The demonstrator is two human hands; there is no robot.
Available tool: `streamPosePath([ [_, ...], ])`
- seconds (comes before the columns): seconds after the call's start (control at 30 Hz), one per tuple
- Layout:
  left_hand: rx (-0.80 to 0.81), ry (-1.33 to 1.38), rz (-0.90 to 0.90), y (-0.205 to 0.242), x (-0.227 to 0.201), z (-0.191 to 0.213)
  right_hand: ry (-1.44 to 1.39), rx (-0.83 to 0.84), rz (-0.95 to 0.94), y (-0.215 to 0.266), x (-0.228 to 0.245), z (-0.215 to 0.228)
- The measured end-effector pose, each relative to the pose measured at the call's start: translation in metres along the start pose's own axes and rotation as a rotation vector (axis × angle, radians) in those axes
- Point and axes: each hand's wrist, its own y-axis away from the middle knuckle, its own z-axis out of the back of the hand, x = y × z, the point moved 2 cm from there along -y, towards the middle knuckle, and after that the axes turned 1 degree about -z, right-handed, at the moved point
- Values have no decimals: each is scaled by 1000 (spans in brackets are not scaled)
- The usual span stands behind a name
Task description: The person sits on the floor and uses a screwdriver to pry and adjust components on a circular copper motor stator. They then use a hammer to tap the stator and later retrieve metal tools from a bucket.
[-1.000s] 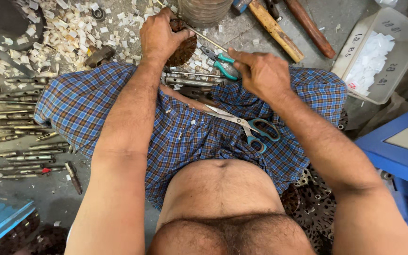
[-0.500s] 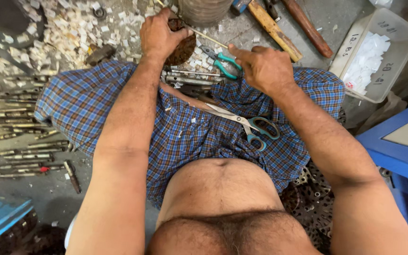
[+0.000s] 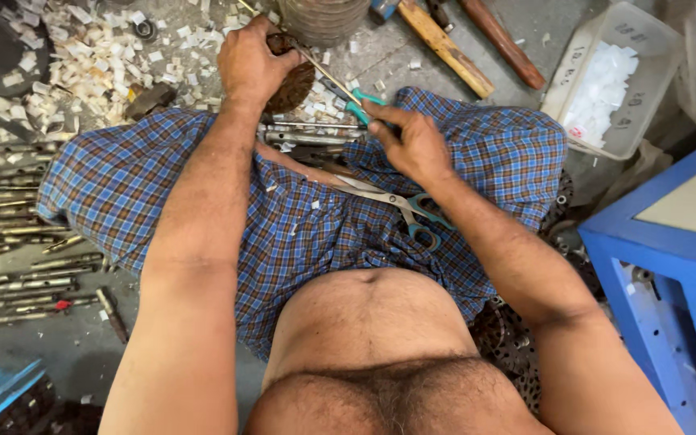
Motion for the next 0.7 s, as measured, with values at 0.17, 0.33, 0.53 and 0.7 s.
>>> streamPosePath([
  [0.17,-11,-33,-27,4,2,0,-194,-76,90,15,-14,-27],
  [0.33,53,30,44,-1,0,-2,-614,51,-422,19,-25,-44],
  [0.53,64,-67,143,1,-5,7,-544,-142,245,15,-5,-61],
  [0.7,46,44,228,10,8,8,149,-163,-49,17,-6,-67],
])
